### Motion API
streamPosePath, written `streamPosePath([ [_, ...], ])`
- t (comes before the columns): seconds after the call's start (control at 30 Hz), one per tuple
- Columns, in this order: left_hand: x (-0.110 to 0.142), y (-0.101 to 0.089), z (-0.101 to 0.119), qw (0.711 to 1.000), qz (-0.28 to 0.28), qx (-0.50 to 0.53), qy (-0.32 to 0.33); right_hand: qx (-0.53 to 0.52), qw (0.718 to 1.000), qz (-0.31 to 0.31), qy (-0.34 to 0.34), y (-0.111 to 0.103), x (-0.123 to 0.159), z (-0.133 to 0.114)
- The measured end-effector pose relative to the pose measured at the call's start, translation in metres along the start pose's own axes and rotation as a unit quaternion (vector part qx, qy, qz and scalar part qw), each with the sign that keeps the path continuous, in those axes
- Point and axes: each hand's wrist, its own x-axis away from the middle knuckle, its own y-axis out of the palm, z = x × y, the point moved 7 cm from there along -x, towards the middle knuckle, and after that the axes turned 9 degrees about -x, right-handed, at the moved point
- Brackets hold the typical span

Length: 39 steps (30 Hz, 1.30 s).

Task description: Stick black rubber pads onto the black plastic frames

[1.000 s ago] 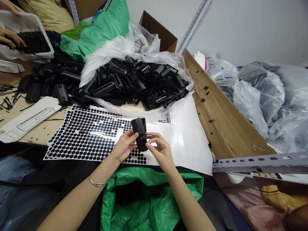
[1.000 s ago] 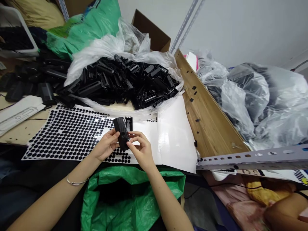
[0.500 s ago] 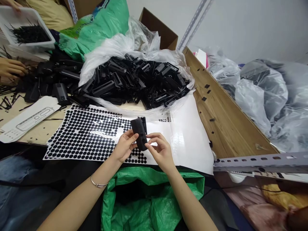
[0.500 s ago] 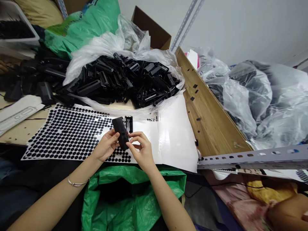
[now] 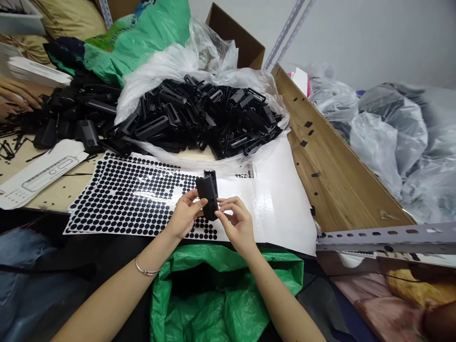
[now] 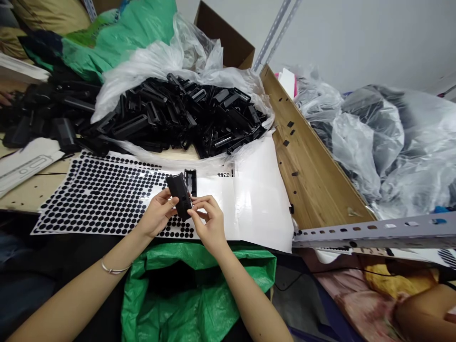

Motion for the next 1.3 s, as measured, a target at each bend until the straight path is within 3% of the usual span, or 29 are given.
streamPosePath([
  [0.63,0.003,0.002,0.0,1.0,-0.023,-0.004,0.007,-0.034,0.999,0.006,0.025,-0.002,0.0,0.005],
  [0.93,0.0,0.004,-0.002,0.998,-0.018,0.051,-0.029,-0.067,0.994,-0.049,0.065,-0.002,-0.002,0.0],
  [1.3,0.0,0.005,0.0,0.998,-0.032,0.051,-0.03,-0.023,0.999,-0.033,0.004,-0.001,-0.002,-0.012],
])
